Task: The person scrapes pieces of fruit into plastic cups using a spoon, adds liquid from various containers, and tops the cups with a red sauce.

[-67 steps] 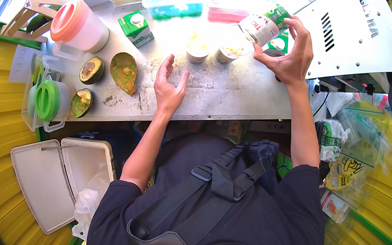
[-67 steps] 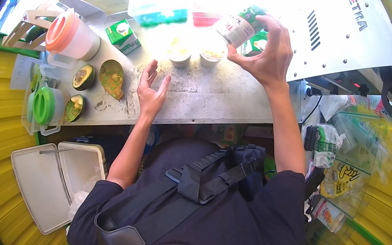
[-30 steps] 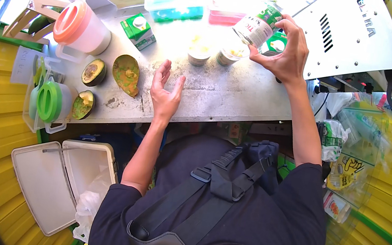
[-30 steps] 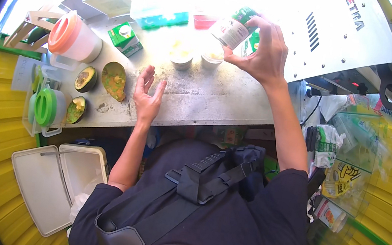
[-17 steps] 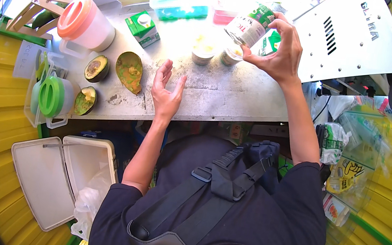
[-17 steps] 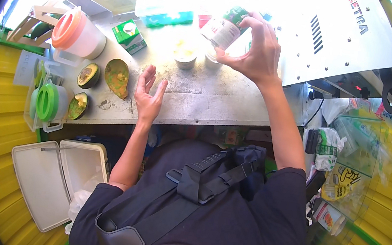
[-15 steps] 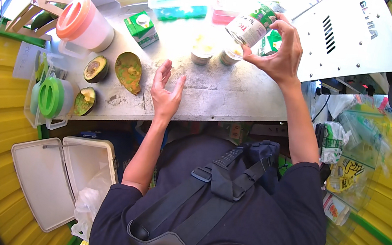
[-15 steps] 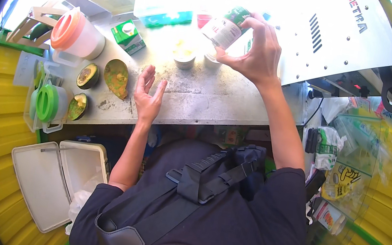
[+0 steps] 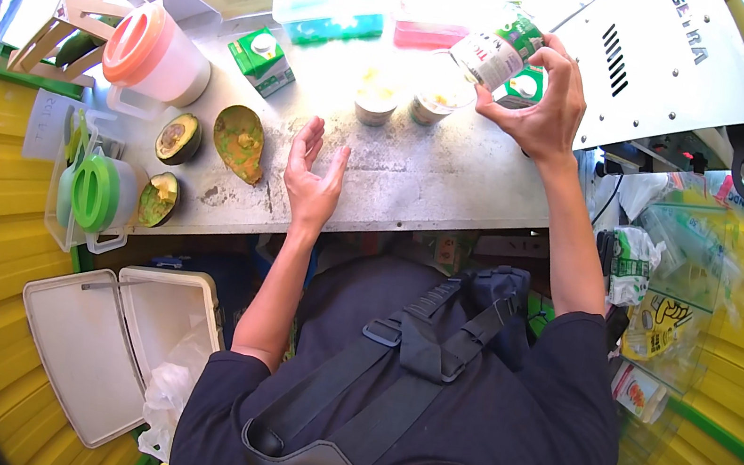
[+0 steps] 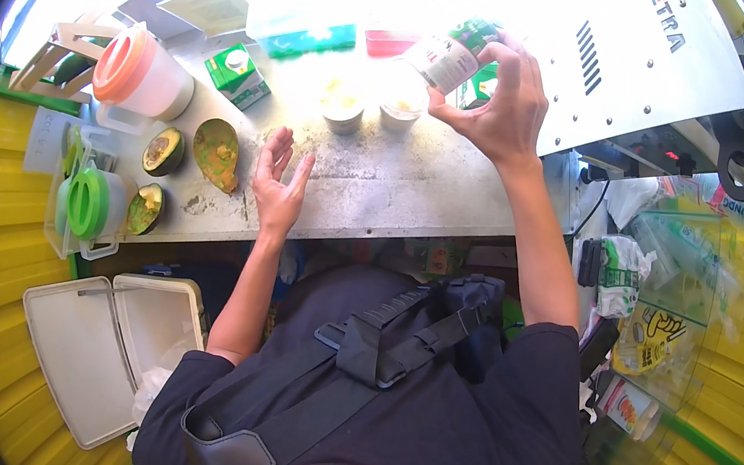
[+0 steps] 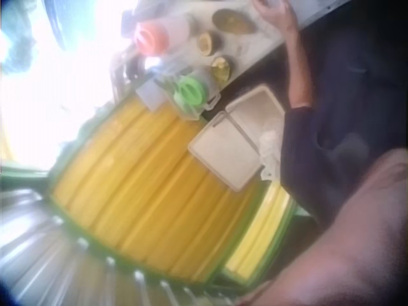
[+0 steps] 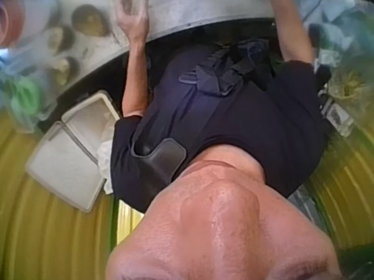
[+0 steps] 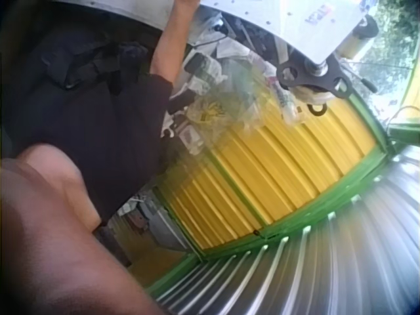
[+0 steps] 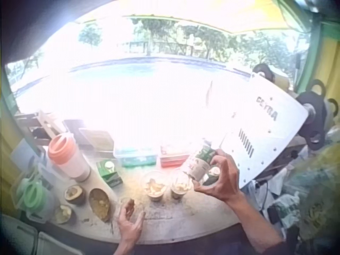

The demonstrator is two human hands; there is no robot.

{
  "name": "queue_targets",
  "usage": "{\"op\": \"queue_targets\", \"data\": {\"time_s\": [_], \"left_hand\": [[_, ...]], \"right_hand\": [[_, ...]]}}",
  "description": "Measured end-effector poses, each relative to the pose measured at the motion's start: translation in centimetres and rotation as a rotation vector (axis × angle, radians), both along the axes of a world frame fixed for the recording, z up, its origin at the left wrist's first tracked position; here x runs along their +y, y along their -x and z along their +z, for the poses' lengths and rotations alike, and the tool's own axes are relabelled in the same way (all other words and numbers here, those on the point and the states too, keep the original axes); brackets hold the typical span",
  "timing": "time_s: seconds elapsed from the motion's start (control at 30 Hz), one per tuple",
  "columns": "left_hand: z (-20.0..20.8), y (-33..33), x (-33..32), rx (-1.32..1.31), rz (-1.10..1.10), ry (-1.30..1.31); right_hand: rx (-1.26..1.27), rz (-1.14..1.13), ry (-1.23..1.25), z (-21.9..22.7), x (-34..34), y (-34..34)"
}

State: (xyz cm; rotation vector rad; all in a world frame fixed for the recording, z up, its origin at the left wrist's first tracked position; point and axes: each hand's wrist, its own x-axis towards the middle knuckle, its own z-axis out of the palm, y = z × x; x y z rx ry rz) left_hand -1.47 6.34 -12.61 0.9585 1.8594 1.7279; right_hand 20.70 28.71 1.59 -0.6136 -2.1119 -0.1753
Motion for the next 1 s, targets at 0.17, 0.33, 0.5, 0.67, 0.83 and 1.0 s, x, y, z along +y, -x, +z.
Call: {"op": "queue_targets", "data": {"time_s": [0.17, 0.33, 0.5, 0.67, 0.83, 1.0], "left_hand": [[-0.1, 0.0, -0.2, -0.004, 0.004, -0.007], [0.0, 0.2, -0.4, -0.02, 0.014, -0.009], [0.1, 0.4, -0.8, -0.028, 0.028, -0.008], [0.2, 0.7, -1.2, -0.021, 0.026, -0.009], [0.5, 0.5, -1.2, -0.031, 0.029, -0.017], [1.0, -0.3, -0.7, -0.04, 0.034, -0.05]], "right_hand": [[-0.054, 0.051, -0.017, -0.4, 0.5, 1.0], [0.019, 0.049, 0.009, -0.6, 0.5, 2.4], [0.055, 0.06, 0.101, -0.9, -0.1, 2.7], [0.083, 0.072, 0.268, 0.0, -0.6, 2.1], [0.365, -0.033, 1.034, 1.4, 2.2, 0.7], [0.365, -0.029, 1.348, 4.0, 3.9, -0.3]]}}
